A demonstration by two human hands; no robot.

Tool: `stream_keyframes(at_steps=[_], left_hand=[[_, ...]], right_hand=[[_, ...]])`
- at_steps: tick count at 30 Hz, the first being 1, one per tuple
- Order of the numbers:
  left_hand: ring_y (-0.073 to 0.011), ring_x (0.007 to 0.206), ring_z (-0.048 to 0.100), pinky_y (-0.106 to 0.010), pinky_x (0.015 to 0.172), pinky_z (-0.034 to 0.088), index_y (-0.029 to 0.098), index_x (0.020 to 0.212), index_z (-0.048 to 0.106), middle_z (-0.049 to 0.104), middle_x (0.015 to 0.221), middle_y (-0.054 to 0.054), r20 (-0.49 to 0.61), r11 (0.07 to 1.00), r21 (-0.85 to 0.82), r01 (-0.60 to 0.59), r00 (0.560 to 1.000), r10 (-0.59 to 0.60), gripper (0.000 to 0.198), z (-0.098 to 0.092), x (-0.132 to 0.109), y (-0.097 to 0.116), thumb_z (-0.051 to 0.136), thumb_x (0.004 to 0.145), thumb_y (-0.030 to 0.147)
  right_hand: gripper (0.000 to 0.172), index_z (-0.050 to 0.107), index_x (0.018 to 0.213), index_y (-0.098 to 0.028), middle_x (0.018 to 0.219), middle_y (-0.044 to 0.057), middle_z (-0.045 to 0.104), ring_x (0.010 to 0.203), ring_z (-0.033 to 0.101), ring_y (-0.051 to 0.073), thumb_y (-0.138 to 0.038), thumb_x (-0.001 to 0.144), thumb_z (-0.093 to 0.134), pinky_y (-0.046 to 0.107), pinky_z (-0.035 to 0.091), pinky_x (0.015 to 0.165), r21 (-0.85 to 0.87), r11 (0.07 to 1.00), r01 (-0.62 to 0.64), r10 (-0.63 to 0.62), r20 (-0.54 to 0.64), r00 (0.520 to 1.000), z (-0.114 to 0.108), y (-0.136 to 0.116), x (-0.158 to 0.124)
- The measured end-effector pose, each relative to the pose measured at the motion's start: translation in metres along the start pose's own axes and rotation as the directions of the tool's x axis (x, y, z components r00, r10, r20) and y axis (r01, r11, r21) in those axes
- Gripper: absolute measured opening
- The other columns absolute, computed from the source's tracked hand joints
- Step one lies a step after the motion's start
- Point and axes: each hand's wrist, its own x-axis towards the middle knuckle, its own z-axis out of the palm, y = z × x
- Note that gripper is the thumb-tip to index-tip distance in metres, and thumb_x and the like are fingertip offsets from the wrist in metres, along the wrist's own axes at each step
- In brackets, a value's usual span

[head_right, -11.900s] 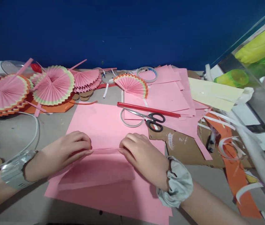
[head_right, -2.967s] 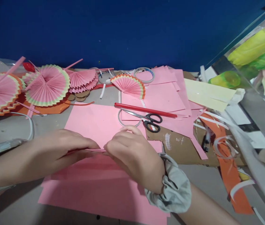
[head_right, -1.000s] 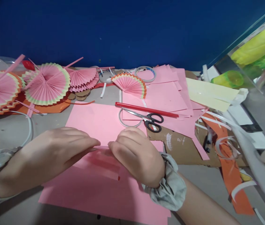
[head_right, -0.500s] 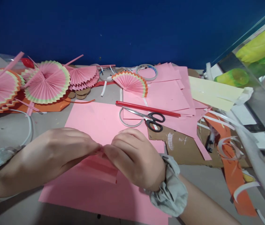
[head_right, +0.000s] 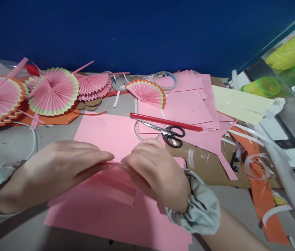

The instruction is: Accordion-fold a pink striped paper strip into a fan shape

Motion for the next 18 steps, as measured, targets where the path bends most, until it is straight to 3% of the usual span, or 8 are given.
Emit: stream_keyframes(at_steps=[3, 7, 12, 18], left_hand=[[-0.0135, 0.069, 0.059, -0.025, 0.068, 0.041, 0.023, 0.101, 0.059, 0.065, 0.076, 0.002, -0.005, 0.998, 0.058, -0.003, 1.0, 0.004, 0.021, -0.002, -0.003, -0.005, 0.041, 0.091, 0.029], [-0.0134, 0.067, 0.059, -0.025, 0.066, 0.042, 0.023, 0.101, 0.059, 0.065, 0.074, 0.001, 0.036, 0.999, 0.04, -0.021, 0.999, 0.019, 0.022, 0.0, -0.003, -0.01, 0.04, 0.091, 0.026], [-0.0126, 0.067, 0.059, -0.024, 0.064, 0.04, 0.022, 0.093, 0.061, 0.064, 0.074, 0.001, 0.096, 0.998, -0.059, -0.019, 0.995, 0.025, 0.022, 0.011, 0.002, -0.006, 0.038, 0.091, 0.023], [-0.0114, 0.061, 0.056, -0.022, 0.054, 0.031, 0.022, 0.084, 0.06, 0.063, 0.069, 0.002, 0.258, 0.988, -0.143, 0.05, 0.966, -0.012, 0.031, 0.011, 0.006, -0.007, 0.033, 0.094, 0.031]], right_hand=[[0.005, 0.057, 0.083, -0.016, 0.074, 0.003, 0.064, 0.075, 0.056, 0.013, -0.018, 0.085, 0.053, 0.029, 0.041, 0.074, -0.024, 0.999, -0.048, 0.047, -0.046, 0.998, -0.005, 0.003, 0.0], [0.011, 0.059, 0.088, -0.015, 0.077, 0.004, 0.065, 0.077, 0.057, 0.014, -0.021, 0.088, 0.049, 0.03, 0.041, 0.077, -0.065, 0.998, -0.021, 0.021, -0.012, 1.0, -0.004, 0.005, 0.001], [0.018, 0.058, 0.096, -0.014, 0.081, 0.004, 0.064, 0.082, 0.056, 0.015, -0.018, 0.091, 0.041, 0.035, 0.038, 0.083, -0.086, 0.995, 0.056, -0.046, 0.117, 0.992, 0.005, 0.01, -0.001], [0.028, 0.058, 0.081, -0.015, 0.068, 0.003, 0.058, 0.068, 0.051, 0.015, -0.018, 0.093, 0.033, 0.032, 0.037, 0.07, -0.055, 0.998, 0.021, -0.003, 0.312, 0.95, 0.003, 0.014, -0.001]])
